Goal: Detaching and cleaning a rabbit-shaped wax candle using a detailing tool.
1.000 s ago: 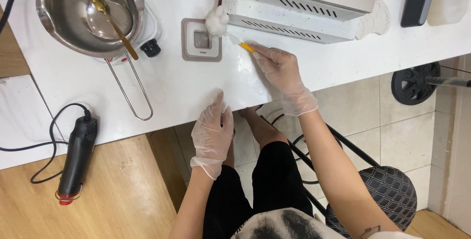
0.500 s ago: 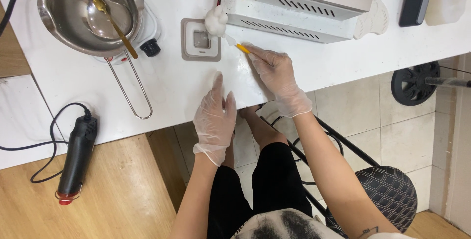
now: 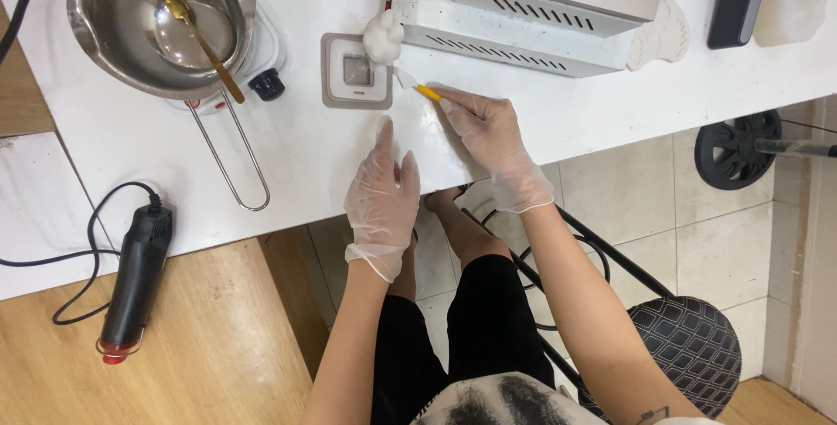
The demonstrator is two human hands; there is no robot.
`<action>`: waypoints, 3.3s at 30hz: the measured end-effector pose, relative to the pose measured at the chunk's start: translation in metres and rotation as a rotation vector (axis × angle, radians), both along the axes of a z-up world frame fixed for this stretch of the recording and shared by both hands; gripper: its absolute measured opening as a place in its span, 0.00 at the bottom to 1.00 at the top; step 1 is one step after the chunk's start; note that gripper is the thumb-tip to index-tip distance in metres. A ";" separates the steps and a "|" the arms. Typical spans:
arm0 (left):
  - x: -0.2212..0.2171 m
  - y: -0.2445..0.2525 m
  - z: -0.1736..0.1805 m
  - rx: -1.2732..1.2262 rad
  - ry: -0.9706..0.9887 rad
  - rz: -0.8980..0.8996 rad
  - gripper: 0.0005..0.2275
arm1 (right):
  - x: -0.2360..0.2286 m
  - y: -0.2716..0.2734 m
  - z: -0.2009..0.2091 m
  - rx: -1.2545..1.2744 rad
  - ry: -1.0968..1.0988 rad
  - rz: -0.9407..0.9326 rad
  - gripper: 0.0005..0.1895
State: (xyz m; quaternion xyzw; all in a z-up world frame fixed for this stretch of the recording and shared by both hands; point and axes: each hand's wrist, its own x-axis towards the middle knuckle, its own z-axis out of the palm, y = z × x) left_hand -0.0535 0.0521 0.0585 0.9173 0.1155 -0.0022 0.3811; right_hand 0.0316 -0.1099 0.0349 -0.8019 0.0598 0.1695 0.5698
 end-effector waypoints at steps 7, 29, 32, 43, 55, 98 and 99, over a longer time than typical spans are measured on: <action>-0.001 0.000 0.002 -0.011 0.017 0.011 0.26 | -0.007 -0.010 0.000 0.051 0.068 -0.019 0.14; -0.055 0.020 0.047 -0.096 -0.207 0.073 0.26 | 0.040 0.150 0.159 -0.766 -1.144 0.374 0.16; -0.055 0.027 0.045 -0.080 -0.136 0.080 0.25 | 0.039 0.136 0.155 -0.671 -1.030 0.374 0.17; -0.027 0.014 -0.006 0.265 0.053 -0.046 0.29 | -0.007 -0.020 0.071 -0.064 -0.034 -0.044 0.15; 0.047 0.004 -0.048 0.242 -0.130 0.238 0.46 | 0.031 -0.016 0.011 -0.129 -0.205 0.166 0.15; 0.053 -0.007 -0.049 0.348 -0.129 0.206 0.41 | 0.052 -0.039 -0.022 -0.188 -0.536 0.350 0.13; 0.053 -0.007 -0.049 0.342 -0.134 0.206 0.42 | 0.052 -0.039 -0.022 -0.178 -0.570 0.341 0.13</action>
